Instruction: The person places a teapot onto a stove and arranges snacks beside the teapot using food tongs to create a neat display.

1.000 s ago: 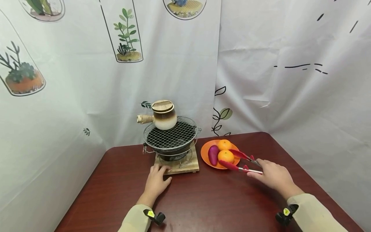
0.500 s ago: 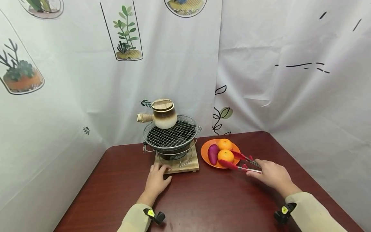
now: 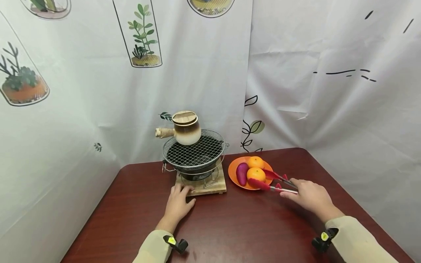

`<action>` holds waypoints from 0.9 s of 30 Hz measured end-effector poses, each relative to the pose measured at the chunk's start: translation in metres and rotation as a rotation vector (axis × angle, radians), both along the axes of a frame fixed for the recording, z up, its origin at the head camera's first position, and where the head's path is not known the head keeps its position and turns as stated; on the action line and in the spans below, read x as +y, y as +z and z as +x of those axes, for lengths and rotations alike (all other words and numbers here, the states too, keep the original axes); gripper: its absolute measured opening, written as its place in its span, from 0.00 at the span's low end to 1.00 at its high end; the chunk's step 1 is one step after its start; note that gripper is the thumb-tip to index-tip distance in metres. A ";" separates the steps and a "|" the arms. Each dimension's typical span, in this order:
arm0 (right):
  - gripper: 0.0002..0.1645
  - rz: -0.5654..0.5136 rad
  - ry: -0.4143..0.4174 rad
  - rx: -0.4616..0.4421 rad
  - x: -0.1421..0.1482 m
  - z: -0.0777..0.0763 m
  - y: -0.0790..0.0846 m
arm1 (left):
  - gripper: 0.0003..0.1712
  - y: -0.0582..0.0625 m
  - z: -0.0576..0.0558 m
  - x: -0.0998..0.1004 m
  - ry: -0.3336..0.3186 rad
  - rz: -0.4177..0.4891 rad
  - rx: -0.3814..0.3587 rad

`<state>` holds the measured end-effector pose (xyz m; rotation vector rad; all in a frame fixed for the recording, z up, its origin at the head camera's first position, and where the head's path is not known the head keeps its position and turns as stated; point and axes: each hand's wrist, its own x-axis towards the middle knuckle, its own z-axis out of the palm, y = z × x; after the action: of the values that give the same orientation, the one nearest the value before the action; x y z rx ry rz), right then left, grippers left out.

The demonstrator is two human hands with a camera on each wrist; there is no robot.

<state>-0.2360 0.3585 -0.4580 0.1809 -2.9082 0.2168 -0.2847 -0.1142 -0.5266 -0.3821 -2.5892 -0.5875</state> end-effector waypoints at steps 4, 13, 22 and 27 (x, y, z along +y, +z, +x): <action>0.56 0.005 0.001 0.008 -0.001 -0.001 0.008 | 0.21 0.000 0.000 0.000 0.002 -0.004 -0.008; 0.55 0.025 0.015 0.026 -0.004 -0.004 0.024 | 0.21 0.000 -0.002 0.000 -0.001 -0.008 -0.003; 0.62 0.038 0.014 0.016 -0.004 -0.008 0.035 | 0.21 0.002 -0.001 0.000 0.001 -0.007 -0.010; 0.62 0.033 0.018 0.016 -0.005 -0.008 0.037 | 0.21 0.002 0.001 0.001 -0.005 0.000 -0.013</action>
<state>-0.2442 0.3538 -0.4207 0.2136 -2.8964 0.1690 -0.2842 -0.1136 -0.5247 -0.3860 -2.6019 -0.5932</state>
